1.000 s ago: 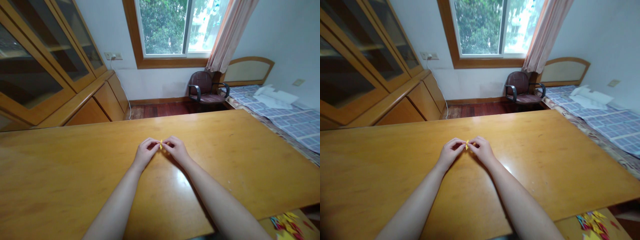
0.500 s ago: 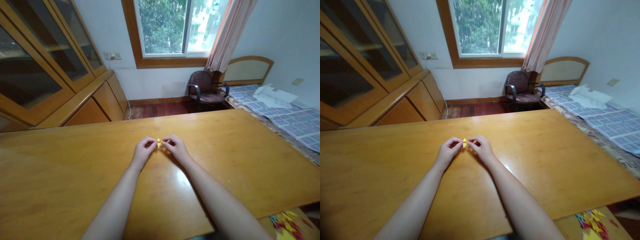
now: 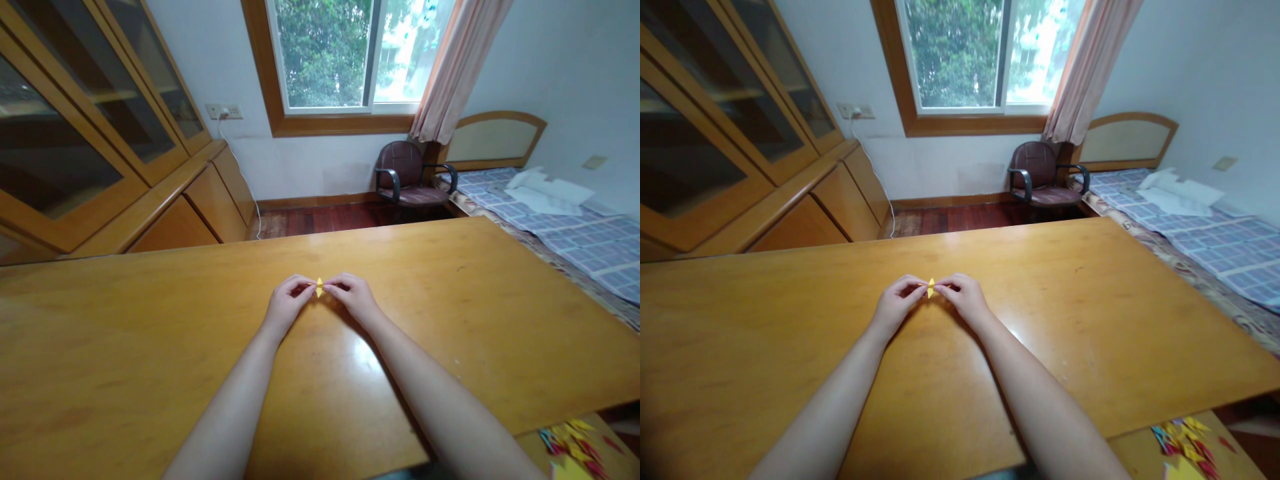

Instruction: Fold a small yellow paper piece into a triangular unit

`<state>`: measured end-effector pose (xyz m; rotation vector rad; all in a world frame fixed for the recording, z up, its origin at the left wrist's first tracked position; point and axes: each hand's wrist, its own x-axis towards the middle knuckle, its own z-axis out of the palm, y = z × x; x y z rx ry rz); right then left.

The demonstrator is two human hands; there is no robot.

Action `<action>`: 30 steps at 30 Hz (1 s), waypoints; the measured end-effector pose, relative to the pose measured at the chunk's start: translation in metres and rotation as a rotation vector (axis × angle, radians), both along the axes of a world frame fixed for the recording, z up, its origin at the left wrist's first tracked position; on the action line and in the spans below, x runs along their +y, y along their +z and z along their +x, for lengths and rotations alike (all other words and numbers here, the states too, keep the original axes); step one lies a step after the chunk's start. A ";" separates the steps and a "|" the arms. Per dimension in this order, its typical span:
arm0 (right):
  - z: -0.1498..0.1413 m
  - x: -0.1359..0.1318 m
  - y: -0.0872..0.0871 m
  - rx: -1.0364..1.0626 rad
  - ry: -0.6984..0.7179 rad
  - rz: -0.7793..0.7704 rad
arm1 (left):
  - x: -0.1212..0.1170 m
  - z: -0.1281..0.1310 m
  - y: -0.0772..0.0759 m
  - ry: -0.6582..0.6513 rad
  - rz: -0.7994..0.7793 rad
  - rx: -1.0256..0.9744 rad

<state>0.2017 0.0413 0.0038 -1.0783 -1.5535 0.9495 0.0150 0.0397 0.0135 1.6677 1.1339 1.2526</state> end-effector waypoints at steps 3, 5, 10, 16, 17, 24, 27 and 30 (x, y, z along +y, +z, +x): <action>0.000 -0.001 0.001 0.004 -0.010 0.005 | -0.001 0.000 0.001 -0.002 -0.015 -0.009; 0.000 -0.001 0.002 0.019 -0.020 0.007 | -0.001 0.001 0.001 0.004 -0.039 -0.025; -0.001 -0.002 0.005 0.072 -0.035 -0.041 | -0.002 0.001 0.000 0.019 -0.088 -0.060; 0.001 0.001 0.005 0.269 -0.051 -0.187 | 0.001 0.001 -0.003 0.032 -0.129 -0.056; 0.002 0.002 0.004 0.317 -0.062 -0.218 | 0.002 0.001 -0.004 0.036 -0.135 -0.047; 0.010 0.012 0.000 0.623 -0.167 -0.320 | 0.003 0.000 -0.007 0.026 -0.154 0.005; 0.010 0.013 0.000 0.619 -0.160 -0.320 | 0.003 0.000 -0.007 0.022 -0.153 0.011; 0.009 0.013 -0.001 0.574 -0.166 -0.320 | 0.002 0.000 -0.007 0.021 -0.142 0.018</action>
